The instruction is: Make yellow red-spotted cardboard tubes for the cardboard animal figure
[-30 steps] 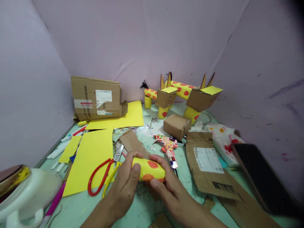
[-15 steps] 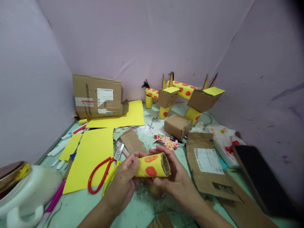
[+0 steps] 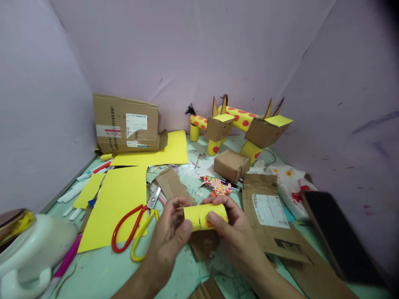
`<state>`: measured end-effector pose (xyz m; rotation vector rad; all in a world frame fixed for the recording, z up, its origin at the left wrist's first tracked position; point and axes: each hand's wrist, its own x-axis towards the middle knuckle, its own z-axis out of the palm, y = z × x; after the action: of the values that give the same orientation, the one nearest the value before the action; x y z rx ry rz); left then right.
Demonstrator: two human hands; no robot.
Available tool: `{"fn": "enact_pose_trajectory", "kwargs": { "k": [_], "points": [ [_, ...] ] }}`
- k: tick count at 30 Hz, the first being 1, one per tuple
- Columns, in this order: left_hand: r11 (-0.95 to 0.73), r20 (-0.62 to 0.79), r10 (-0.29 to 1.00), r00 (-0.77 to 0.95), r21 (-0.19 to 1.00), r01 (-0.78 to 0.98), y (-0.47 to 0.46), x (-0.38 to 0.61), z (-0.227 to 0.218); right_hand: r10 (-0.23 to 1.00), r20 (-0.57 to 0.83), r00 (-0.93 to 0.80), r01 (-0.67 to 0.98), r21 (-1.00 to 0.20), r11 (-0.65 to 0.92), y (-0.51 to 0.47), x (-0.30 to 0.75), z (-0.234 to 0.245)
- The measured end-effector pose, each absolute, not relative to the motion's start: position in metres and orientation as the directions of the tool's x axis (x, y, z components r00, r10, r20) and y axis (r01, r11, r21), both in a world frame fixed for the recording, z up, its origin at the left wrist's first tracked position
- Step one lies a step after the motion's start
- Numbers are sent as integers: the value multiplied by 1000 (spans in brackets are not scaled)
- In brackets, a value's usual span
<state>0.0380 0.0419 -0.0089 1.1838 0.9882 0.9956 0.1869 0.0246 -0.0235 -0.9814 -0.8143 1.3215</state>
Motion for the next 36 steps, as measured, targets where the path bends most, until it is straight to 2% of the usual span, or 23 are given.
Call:
{"fn": "enact_pose_trajectory", "kwargs": {
  "k": [2, 5, 8, 12, 19, 24, 28, 32, 36],
  "points": [
    [233, -209, 954, 214, 968, -94, 41, 40, -7, 993, -41, 112, -365, -931, 3, 23, 183, -24],
    [264, -260, 963, 69, 964, -43, 36, 43, -8, 995, -51, 85, -261, -965, -27, 19, 175, -23],
    [203, -205, 977, -59, 978, -46, 31, 46, -9, 997, -71, 26, -168, -984, -66, 15, 169, -20],
    [120, -122, 990, -77, 992, -32, 26, 48, -7, 999, -43, 30, -68, -997, -41, 12, 166, -20],
    [-48, 88, 986, -140, 963, 266, 25, 52, -3, 996, -16, 85, -5, -1000, -16, 5, 164, -23],
    [-98, 106, 994, -4, 937, 335, 33, 43, -4, 994, -92, 64, -86, -993, -86, 10, 165, -16],
    [-358, 308, 932, 193, 867, 346, 41, 31, -10, 991, -137, 7, -193, -972, -133, 17, 171, -12],
    [-462, 367, 867, 336, 845, 269, 46, 22, -12, 983, -184, -16, -149, -972, -184, 19, 176, -11],
    [-514, 418, 827, 376, 833, 205, 52, 19, -14, 983, -161, 85, -92, -984, -153, 20, 179, -9]
  ]
}}
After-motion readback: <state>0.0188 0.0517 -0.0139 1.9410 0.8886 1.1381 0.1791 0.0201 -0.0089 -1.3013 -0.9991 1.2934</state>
